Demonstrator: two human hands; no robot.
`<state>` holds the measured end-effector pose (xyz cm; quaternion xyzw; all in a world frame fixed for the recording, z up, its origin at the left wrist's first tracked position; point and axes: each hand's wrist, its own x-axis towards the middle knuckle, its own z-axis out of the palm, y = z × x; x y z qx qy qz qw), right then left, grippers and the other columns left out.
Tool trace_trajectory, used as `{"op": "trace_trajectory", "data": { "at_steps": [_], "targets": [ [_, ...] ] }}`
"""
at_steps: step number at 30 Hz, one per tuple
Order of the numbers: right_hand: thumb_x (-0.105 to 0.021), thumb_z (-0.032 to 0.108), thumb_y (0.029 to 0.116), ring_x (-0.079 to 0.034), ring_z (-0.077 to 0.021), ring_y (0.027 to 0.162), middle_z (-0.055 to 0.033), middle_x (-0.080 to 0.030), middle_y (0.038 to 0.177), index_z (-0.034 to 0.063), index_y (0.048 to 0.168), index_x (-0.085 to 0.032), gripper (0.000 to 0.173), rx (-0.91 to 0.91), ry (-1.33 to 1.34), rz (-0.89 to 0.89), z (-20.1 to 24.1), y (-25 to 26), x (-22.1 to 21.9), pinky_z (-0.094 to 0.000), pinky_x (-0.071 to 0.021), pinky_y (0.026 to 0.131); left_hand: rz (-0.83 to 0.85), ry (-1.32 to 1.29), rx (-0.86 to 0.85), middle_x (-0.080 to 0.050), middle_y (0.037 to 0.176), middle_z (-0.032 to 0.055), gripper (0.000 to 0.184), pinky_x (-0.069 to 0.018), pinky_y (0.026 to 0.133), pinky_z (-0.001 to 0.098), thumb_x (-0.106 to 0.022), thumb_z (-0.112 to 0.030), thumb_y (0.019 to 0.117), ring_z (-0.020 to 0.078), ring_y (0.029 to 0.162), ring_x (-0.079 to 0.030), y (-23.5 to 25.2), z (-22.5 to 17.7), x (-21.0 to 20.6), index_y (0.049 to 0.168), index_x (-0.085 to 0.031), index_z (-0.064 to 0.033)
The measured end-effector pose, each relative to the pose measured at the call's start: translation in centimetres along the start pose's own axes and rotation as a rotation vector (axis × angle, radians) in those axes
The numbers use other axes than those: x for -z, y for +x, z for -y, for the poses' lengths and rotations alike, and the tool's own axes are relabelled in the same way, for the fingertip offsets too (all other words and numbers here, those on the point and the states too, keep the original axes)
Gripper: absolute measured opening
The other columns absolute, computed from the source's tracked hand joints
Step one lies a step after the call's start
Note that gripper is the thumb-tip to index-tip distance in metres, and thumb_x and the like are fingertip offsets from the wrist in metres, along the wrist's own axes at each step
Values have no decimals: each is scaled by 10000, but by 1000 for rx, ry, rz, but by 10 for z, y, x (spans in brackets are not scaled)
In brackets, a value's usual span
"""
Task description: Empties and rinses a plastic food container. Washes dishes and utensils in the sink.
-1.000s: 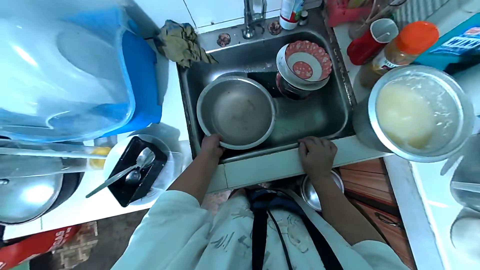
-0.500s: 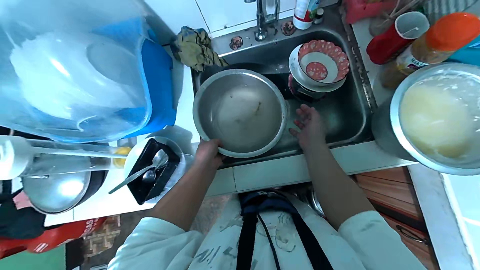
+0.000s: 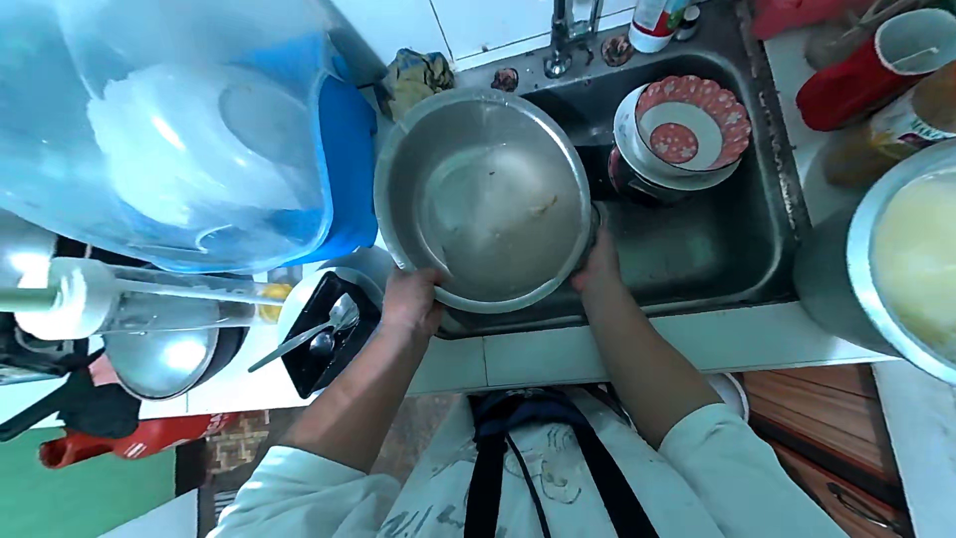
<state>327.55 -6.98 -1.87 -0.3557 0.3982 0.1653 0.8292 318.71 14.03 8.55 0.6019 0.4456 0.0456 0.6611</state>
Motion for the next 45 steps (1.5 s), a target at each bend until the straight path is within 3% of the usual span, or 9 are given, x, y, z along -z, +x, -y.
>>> {"op": "trace_trajectory", "data": {
  "at_steps": [10, 25, 29, 32, 36, 41, 43, 45],
  "targets": [
    [-432, 426, 1063, -658, -256, 1094, -116, -665, 1205, 109, 1328, -567, 434, 18, 88, -12, 3, 4, 6, -500, -566, 891, 29, 15, -29, -644, 1158, 135, 596, -619, 736, 445, -618, 131, 804, 238, 959, -688, -1, -1, -11, 1342, -469, -77],
    [-466, 324, 1035, -640, -205, 832, -71, -621, 941, 113, 1115, -561, 245, 35, 157, -20, 13, 6, 7, -419, -566, 729, 20, 18, -44, -622, 1193, 142, 638, -613, 710, 458, -600, 118, 839, 258, 958, -682, -1, -11, -17, 1406, -424, -117],
    [-486, 332, 1036, -631, -187, 828, -52, -626, 960, 128, 1120, -615, 256, -1, 98, -73, 13, 7, 7, -384, -554, 702, 15, 13, -51, -623, 1206, 155, 650, -619, 718, 476, -611, 118, 831, 273, 969, -688, 2, -14, -17, 1412, -426, -106],
    [-531, 306, 1016, -640, -220, 933, -89, -628, 1060, 103, 1212, -587, 288, -46, 91, -76, 14, 7, 8, -408, -565, 775, 24, 15, -69, -624, 1217, 153, 659, -621, 723, 485, -613, 121, 829, 275, 982, -689, 5, -16, -17, 1417, -419, -106],
    [-514, 321, 1025, -636, -206, 819, -71, -626, 942, 114, 1110, -600, 240, -68, 19, -64, 13, 5, 7, -400, -560, 704, 32, 13, -86, -628, 1219, 149, 636, -623, 730, 492, -611, 120, 835, 278, 991, -691, 10, -19, -17, 1400, -428, -108],
    [-507, 387, 1027, -647, -266, 928, -116, -626, 1085, 129, 1274, -559, 361, -135, -49, -52, 12, 9, 8, -460, -570, 759, 46, -6, -102, -622, 1224, 143, 637, -623, 733, 484, -602, 122, 836, 268, 991, -688, 15, -22, -18, 1401, -425, -111],
    [-512, 382, 1021, -646, -248, 848, -105, -625, 1007, 119, 1202, -562, 323, -146, -82, -54, 11, 9, 6, -439, -572, 709, 52, -15, -115, -624, 1223, 144, 636, -622, 731, 481, -600, 128, 836, 266, 994, -688, 15, -24, -20, 1401, -427, -106],
    [-523, 378, 1020, -654, -267, 893, -127, -635, 1064, 106, 1241, -563, 353, -159, -104, -58, 11, 7, 4, -450, -572, 729, 69, -7, -132, -623, 1235, 142, 633, -626, 749, 475, -598, 132, 840, 261, 1009, -688, 15, -26, -21, 1403, -427, -100]
  ]
}}
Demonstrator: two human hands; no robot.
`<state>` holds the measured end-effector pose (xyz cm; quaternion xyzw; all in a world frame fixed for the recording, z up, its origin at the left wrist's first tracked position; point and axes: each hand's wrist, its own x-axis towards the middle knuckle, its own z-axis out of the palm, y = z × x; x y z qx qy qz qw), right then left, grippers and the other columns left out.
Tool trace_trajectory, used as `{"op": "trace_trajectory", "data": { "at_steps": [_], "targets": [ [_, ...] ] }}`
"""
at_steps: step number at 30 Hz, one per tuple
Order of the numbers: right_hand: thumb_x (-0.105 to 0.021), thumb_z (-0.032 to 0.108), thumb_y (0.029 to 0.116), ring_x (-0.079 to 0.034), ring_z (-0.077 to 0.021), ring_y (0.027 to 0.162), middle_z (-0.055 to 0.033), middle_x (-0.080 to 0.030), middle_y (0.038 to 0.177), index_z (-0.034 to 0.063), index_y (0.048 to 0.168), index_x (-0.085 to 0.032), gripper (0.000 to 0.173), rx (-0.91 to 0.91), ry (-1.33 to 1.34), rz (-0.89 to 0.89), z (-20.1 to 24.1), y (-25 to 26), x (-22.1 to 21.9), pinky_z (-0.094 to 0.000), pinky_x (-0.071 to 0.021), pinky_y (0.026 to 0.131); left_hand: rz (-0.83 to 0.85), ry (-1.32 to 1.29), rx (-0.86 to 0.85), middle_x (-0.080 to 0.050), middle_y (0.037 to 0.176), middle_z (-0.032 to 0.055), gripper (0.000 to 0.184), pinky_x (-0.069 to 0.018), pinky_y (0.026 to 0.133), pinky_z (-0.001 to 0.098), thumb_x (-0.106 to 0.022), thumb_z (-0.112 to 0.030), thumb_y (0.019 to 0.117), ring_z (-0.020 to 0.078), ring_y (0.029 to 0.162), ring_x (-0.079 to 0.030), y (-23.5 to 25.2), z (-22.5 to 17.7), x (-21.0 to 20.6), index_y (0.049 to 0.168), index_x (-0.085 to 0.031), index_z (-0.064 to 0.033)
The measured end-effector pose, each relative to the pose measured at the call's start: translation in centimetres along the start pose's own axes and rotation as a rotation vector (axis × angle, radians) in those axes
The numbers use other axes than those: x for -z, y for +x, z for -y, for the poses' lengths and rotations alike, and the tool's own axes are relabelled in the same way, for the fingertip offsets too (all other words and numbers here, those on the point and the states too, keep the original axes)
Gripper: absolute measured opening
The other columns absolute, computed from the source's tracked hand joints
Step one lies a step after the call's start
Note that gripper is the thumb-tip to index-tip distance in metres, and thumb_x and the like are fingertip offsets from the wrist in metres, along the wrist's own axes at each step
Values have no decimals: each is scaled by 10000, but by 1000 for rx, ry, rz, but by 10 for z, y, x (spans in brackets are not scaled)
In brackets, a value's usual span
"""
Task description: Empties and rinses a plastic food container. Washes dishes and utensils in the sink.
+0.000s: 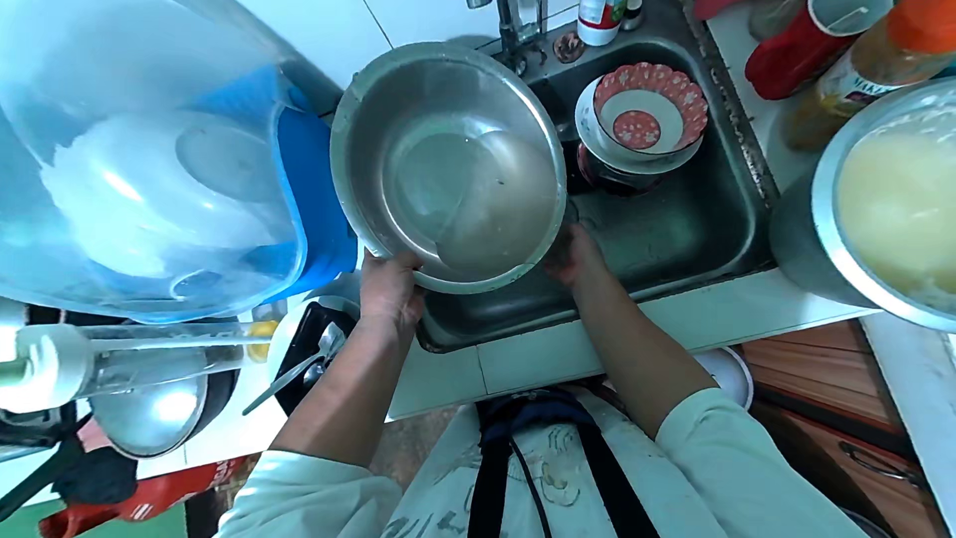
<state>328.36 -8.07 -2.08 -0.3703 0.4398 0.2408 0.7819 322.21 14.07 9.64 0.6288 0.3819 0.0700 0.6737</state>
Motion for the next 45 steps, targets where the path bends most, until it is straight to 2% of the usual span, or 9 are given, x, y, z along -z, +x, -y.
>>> {"op": "trace_trajectory", "data": {
  "at_steps": [3, 10, 18, 27, 29, 32, 38, 41, 45],
  "targets": [
    [-516, 378, 1027, -652, -317, 1010, -164, -603, 1216, 110, 1358, -512, 426, -27, -3, 3, 0, -3, -2, -484, -584, 788, 7, 17, -13, -621, 1213, 130, 620, -630, 735, 449, -596, 132, 837, 241, 986, -690, 2, -2, -2, 1388, -427, -97],
    [-468, 396, 1053, -673, -274, 860, -140, -646, 1033, 92, 1223, -568, 362, -77, 32, 55, 0, -4, -4, -442, -591, 743, 2, 10, -20, -627, 1190, 134, 613, -627, 700, 467, -598, 129, 829, 255, 952, -695, 7, -6, -8, 1370, -437, -109],
    [-457, 353, 1056, -672, -275, 867, -141, -640, 1021, 77, 1186, -559, 321, -64, 48, 80, 3, -3, -5, -448, -594, 736, 17, 17, -52, -626, 1208, 134, 632, -633, 692, 466, -595, 138, 832, 259, 956, -701, 9, -9, -13, 1388, -428, -110],
    [-480, 390, 1045, -691, -302, 935, -167, -654, 1118, 96, 1316, -532, 402, -80, 40, 56, 6, 0, -5, -454, -604, 768, 34, 30, -84, -638, 1195, 128, 606, -638, 710, 466, -613, 125, 830, 253, 964, -705, 13, -8, -13, 1365, -445, -103],
    [-479, 393, 1046, -691, -296, 898, -166, -658, 1085, 92, 1298, -540, 397, -68, 40, 54, 5, 0, -5, -445, -603, 749, 34, 37, -97, -643, 1186, 124, 599, -639, 706, 456, -616, 123, 833, 244, 958, -707, 13, -8, -13, 1363, -449, -99],
    [-510, 353, 1030, -680, -296, 897, -159, -641, 1095, 88, 1275, -550, 363, -42, 44, 59, 3, 4, -3, -448, -599, 741, 65, 39, -158, -640, 1205, 120, 598, -637, 776, 441, -604, 144, 829, 228, 1004, -698, 14, -7, -12, 1363, -446, -74],
    [-518, 314, 1026, -667, -264, 867, -120, -631, 1006, 91, 1163, -574, 267, -7, 49, 56, 2, 5, -2, -438, -592, 747, 75, 71, -213, -651, 1186, 99, 604, -633, 750, 399, -607, 145, 820, 192, 977, -701, 15, -8, -10, 1360, -450, -75],
    [-501, 304, 1035, -661, -231, 778, -88, -624, 906, 101, 1072, -576, 220, 0, 25, 45, 3, 4, -2, -402, -591, 697, 74, 66, -219, -653, 1194, 106, 618, -635, 764, 406, -609, 149, 822, 202, 989, -705, 14, -8, -9, 1374, -444, -76],
    [-514, 279, 1028, -638, -211, 739, -73, -607, 888, 101, 1087, -580, 198, 1, -5, 42, 4, 3, -1, -377, -578, 668, 65, 69, -218, -656, 1171, 97, 595, -635, 732, 394, -601, 157, 816, 189, 963, -706, 11, -10, -10, 1342, -456, -80]
  ]
}}
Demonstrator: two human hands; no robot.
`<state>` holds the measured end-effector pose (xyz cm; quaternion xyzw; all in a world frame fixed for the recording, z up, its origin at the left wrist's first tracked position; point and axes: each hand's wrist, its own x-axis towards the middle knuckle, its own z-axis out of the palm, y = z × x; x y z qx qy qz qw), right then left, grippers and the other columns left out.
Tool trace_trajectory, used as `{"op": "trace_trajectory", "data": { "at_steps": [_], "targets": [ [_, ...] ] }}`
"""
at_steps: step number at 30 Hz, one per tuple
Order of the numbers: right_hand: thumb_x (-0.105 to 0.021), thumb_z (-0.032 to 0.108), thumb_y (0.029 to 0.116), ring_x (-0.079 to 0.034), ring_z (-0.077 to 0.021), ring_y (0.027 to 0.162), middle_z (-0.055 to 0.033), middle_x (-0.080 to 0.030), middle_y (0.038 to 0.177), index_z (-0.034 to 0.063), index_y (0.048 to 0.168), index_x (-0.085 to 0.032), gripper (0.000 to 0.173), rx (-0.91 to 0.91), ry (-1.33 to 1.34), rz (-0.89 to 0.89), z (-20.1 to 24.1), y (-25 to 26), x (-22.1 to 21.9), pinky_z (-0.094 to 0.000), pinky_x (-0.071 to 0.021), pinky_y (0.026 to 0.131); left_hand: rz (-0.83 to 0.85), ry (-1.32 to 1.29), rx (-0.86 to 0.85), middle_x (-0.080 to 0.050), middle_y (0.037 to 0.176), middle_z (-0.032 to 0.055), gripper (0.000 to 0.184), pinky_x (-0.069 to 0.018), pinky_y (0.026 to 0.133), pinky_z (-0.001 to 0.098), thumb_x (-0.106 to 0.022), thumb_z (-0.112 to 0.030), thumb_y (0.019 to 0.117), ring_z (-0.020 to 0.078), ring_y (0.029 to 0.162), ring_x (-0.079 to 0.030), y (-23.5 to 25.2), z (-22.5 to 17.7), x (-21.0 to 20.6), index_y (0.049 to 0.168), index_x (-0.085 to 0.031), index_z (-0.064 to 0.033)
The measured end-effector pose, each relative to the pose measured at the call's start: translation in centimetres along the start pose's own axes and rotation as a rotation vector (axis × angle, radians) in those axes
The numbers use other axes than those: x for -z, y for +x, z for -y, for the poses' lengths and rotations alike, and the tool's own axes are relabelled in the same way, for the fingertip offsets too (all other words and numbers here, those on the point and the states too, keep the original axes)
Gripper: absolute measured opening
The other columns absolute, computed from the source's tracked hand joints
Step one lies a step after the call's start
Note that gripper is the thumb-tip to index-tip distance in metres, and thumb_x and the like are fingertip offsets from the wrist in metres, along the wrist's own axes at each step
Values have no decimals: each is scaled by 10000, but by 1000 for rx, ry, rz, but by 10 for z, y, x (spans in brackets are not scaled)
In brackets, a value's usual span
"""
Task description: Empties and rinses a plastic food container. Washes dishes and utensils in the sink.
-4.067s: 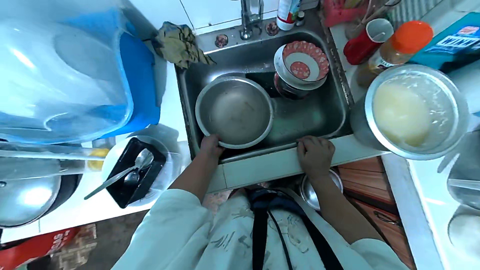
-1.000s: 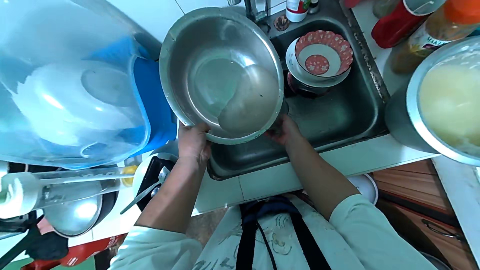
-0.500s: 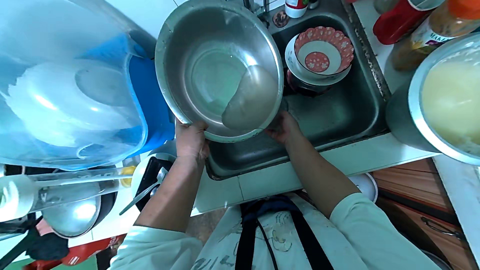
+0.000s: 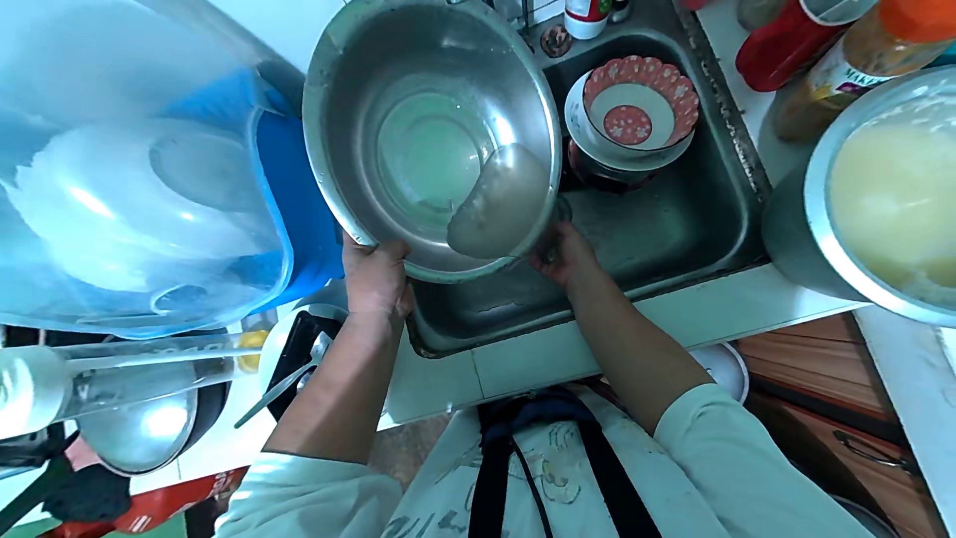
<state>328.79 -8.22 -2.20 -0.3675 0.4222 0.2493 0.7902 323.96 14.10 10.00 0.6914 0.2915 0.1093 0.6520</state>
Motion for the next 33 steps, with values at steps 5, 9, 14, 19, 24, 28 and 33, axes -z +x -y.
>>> {"op": "trace_trajectory", "data": {
  "at_steps": [5, 9, 14, 19, 24, 28, 33],
  "targets": [
    [-496, 283, 1038, -618, -173, 684, -41, -596, 846, 121, 1053, -583, 185, 20, -49, 18, -1, -2, 3, -342, -571, 633, 14, -1, -18, -651, 1200, 90, 624, -641, 747, 400, -598, 154, 829, 192, 985, -709, -2, -2, 1, 1378, -439, -95],
    [-509, 266, 1030, -611, -159, 650, -35, -599, 825, 114, 1025, -601, 178, 20, -69, 32, -3, -2, 4, -317, -566, 601, 17, 15, -23, -649, 1217, 90, 642, -642, 754, 405, -602, 149, 833, 195, 994, -709, -4, -4, 1, 1397, -427, -102],
    [-440, 374, 1069, -544, -134, 528, -29, -575, 704, 95, 972, -595, 334, 41, -111, 38, -9, -11, 8, -283, -495, 483, 7, -40, 240, -630, 1186, 133, 622, -619, 731, 467, -627, 96, 844, 250, 960, -686, -20, -10, 3, 1400, -433, -107],
    [-404, 336, 1096, -519, -84, 519, -1, -589, 723, 97, 981, -609, 335, 207, -199, 82, 26, -75, 23, -230, -437, 462, 2, -77, 358, -632, 926, 110, 327, -601, 593, 390, -573, 59, 864, 192, 728, -669, -49, -34, -8, 1161, -509, -62],
    [-339, 318, 1120, -543, -110, 660, -52, -632, 921, 44, 1205, -640, 416, 681, -791, 17, 101, -161, 63, -302, -474, 590, 146, -120, 331, -631, 799, 66, 202, -584, 514, 309, -533, 32, 888, 140, 581, -637, -87, -86, -32, 1050, -520, -89],
    [-362, 321, 1116, -651, -309, 993, -186, -677, 1093, 14, 1213, -656, 435, 913, -1137, -244, 154, -194, 114, -540, -506, 885, 155, -159, 364, -631, 865, 96, 168, -617, 600, 319, -547, -20, 918, 172, 657, -672, -109, -114, -61, 1072, -513, -79],
    [-519, 316, 1046, -408, -504, 1401, -165, -467, 1552, 143, 1364, -643, 382, 815, -1548, -557, 184, -196, 189, -741, -434, 972, 200, -251, 363, -637, 1017, 182, 243, -628, 692, 410, -487, -29, 940, 266, 799, -700, -116, -115, -87, 1182, -480, -42]
  ]
}}
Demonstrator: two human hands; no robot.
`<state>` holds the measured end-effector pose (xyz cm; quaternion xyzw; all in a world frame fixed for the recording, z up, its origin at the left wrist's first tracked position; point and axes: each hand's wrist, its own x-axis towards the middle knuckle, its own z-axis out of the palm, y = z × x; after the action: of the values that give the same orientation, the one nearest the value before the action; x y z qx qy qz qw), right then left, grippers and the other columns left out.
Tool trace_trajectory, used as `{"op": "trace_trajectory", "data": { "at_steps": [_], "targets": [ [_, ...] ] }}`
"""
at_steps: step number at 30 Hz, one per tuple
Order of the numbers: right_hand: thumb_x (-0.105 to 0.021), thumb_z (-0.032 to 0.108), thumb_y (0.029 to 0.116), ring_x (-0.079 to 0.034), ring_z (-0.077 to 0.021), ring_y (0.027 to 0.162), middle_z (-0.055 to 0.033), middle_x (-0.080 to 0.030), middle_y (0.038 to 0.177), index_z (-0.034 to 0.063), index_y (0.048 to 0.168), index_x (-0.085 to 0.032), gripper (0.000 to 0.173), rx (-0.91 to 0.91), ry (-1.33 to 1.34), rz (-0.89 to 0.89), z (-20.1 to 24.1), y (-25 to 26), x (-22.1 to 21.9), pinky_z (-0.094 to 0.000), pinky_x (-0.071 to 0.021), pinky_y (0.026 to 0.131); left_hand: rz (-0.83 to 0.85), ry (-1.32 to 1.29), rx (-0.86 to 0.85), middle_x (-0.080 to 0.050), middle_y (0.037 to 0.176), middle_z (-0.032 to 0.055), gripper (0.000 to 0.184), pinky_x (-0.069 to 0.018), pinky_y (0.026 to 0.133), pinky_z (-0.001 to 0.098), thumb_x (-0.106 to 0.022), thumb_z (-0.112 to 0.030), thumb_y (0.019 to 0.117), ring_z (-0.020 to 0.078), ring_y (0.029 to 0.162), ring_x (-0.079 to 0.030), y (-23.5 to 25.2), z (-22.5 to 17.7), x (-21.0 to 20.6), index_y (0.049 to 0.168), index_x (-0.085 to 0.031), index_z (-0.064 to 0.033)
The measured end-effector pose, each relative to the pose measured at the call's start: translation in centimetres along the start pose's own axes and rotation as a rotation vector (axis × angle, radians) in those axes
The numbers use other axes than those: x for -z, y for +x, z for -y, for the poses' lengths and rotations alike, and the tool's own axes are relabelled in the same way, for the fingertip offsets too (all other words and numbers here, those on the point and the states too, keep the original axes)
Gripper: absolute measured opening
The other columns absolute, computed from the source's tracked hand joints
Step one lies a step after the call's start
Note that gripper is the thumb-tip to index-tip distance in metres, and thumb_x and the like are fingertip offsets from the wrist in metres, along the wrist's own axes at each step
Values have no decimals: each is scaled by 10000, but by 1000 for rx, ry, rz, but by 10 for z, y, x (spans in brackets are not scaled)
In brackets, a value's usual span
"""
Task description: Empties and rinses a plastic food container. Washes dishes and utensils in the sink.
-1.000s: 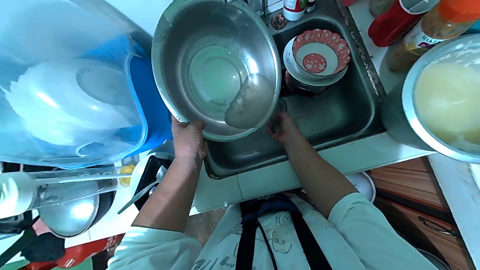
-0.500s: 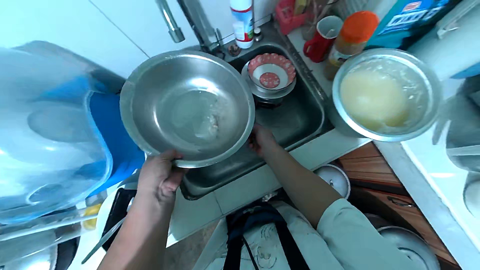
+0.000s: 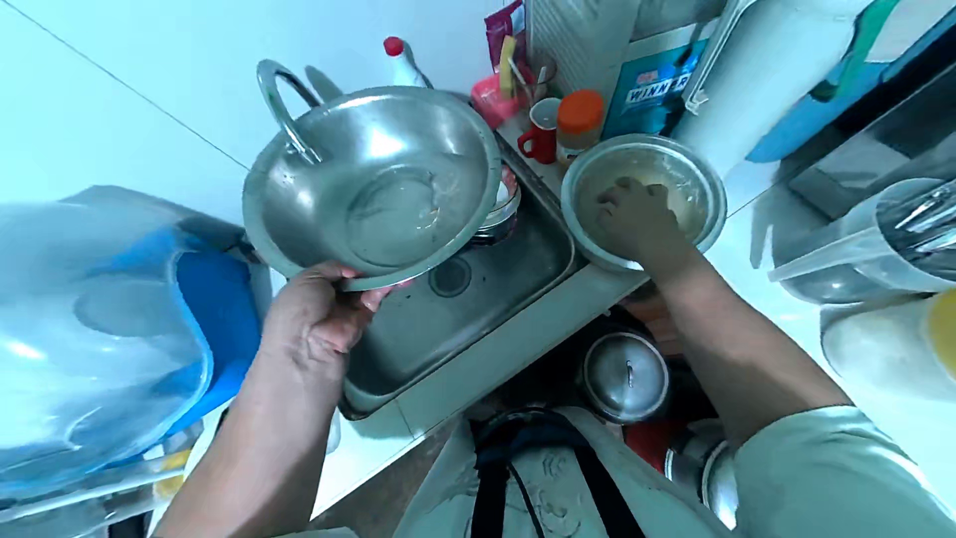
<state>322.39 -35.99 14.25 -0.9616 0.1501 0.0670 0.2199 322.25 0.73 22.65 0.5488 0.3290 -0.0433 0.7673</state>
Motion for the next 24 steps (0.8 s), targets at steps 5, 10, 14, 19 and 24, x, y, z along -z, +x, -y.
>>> {"op": "trace_trajectory", "data": {
  "at_steps": [5, 10, 14, 19, 24],
  "targets": [
    [-511, 326, 1063, -468, -502, 1362, -195, -518, 1498, 148, 1391, -618, 388, -15, 26, -19, -30, -14, 0, -740, -423, 988, -4, -41, 37, -628, 1057, 225, 294, -624, 694, 464, -450, -25, 964, 309, 815, -698, 8, 23, -10, 1258, -455, -18],
    [-472, 300, 1081, -623, -469, 1190, -220, -674, 1268, 132, 1383, -626, 378, 52, 9, -85, -34, -24, -12, -714, -421, 1015, -69, -84, 123, -620, 1051, 243, 304, -621, 652, 495, -472, -27, 961, 336, 782, -694, 13, 43, -10, 1264, -452, -6],
    [-385, 117, 1083, -675, -441, 1088, -208, -700, 1189, 157, 1442, -566, 404, 28, 19, -71, -27, -31, -10, -671, -474, 967, -78, -85, 165, -612, 1107, 270, 319, -623, 673, 514, -466, -27, 964, 370, 826, -701, 5, 52, -12, 1281, -442, -5],
    [-520, 44, 998, -506, -492, 1329, -200, -439, 1565, 112, 1439, -565, 448, 202, 105, -195, -22, -36, -13, -656, -469, 1006, -70, -47, 211, -626, 1040, 262, 265, -630, 677, 498, -484, -28, 949, 362, 798, -707, -14, 54, -18, 1211, -461, 3],
    [-664, 178, 938, -509, -416, 1362, -238, -357, 1604, 142, 1530, -478, 622, 526, 354, -283, -9, -66, -28, -550, -517, 1026, -21, 8, 204, -638, 937, 229, 196, -634, 646, 461, -473, -27, 960, 312, 709, -697, -33, 53, -35, 1154, -476, -3]
  ]
}}
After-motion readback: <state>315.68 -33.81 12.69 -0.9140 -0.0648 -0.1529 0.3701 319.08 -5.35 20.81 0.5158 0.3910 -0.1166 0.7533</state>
